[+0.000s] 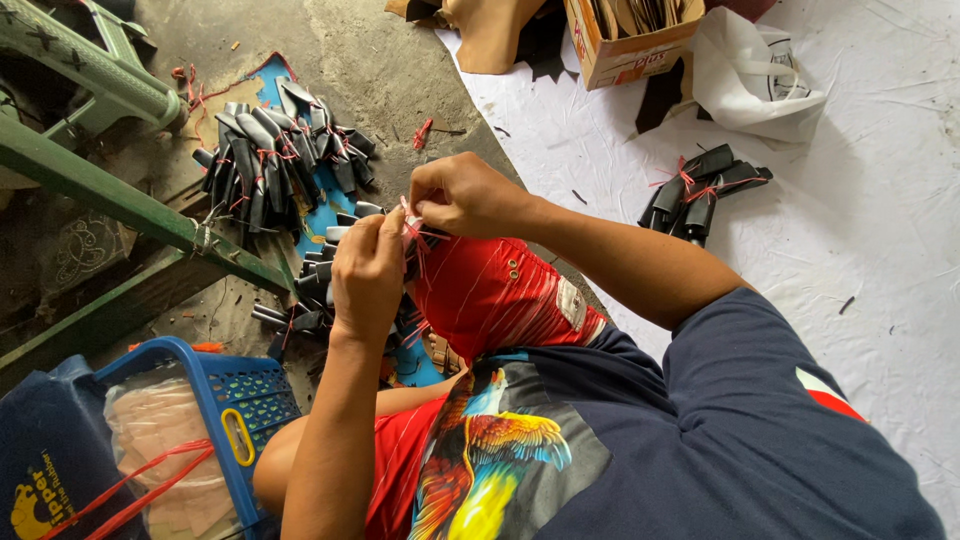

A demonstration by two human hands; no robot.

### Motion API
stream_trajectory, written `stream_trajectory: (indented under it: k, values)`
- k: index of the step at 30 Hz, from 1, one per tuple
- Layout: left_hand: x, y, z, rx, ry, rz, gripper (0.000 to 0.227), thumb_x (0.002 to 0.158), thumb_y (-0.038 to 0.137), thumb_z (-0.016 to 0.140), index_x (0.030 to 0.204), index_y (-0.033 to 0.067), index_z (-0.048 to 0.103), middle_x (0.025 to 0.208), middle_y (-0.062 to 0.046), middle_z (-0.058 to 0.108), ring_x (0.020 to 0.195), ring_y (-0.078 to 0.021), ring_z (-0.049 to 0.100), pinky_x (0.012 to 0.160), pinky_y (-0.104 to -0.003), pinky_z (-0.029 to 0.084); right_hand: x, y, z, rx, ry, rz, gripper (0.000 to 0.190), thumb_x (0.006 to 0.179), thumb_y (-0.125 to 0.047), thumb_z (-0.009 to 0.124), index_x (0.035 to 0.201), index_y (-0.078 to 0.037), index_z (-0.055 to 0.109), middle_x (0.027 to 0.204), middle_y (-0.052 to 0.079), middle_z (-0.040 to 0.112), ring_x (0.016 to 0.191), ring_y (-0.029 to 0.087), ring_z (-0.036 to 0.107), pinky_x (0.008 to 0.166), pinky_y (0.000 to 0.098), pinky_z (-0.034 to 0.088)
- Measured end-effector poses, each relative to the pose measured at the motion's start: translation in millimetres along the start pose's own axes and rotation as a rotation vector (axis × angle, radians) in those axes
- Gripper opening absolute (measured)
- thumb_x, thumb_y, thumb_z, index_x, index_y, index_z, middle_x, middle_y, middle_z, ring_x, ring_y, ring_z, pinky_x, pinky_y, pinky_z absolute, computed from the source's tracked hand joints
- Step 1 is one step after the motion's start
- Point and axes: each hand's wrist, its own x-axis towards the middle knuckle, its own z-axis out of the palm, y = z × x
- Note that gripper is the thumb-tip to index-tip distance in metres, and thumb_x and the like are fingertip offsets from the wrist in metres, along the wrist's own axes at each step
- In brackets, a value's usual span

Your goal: The person gathers black flexible strips, aligns them into a bundle, and ties the bundle together with red string.

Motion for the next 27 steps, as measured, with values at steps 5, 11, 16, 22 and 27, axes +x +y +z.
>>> stream_trajectory:
  k: [5,11,16,22,27]
  values:
    - [-4,2,4,0.015,0.017,-0.029,0.014,0.101,0.004,0.062,0.112,0.0054,0.072,0.093,-0.009,0.06,0.076,-0.0273,0.066,0.066,-0.037,0.055,0,-12,-6,-0.054,-0.046,-0.021,0.014,0.087,-0.015,0.07,0.099,-0.012,0.073,0.088,0.013,0.072,0.085,0.034,0.072,0.071,0.0454,0.056]
    - [-2,5,4,0.025,0.024,-0.036,0.015,0.102,0.006,0.06,0.112,0.0073,0.071,0.093,-0.006,0.059,0.075,-0.0245,0.066,0.065,-0.035,0.055,-1,-3,1,-0.018,-0.066,-0.108,0.011,0.091,-0.022,0.074,0.09,-0.012,0.077,0.109,0.013,0.075,0.098,0.037,0.073,0.079,0.044,0.057]
    - [-8,-2,7,-0.039,0.02,-0.101,0.013,0.101,0.007,0.064,0.111,0.0111,0.072,0.094,-0.003,0.057,0.077,-0.0241,0.067,0.068,-0.035,0.057,-3,-17,-16,0.181,-0.118,0.008,0.015,0.095,-0.013,0.065,0.085,-0.007,0.074,0.114,0.019,0.073,0.098,0.032,0.071,0.081,0.0418,0.054]
    - [-13,-14,8,-0.159,-0.017,-0.19,0.007,0.102,0.008,0.068,0.106,0.0097,0.073,0.09,-0.005,0.055,0.076,-0.0293,0.067,0.066,-0.039,0.057,-13,-20,-33,0.183,-0.3,-0.122,0.016,0.094,-0.011,0.058,0.082,-0.006,0.066,0.119,0.024,0.067,0.098,0.035,0.069,0.073,0.04,0.052]
    - [-26,-31,11,-0.158,-0.094,-0.217,0.006,0.103,0.009,0.068,0.101,0.0136,0.073,0.089,-0.004,0.053,0.077,-0.0316,0.066,0.066,-0.041,0.055,-26,-33,-42,0.137,-0.361,-0.297,0.007,0.084,-0.003,0.055,0.079,-0.002,0.059,0.131,0.027,0.062,0.092,0.034,0.065,0.072,0.0398,0.052]
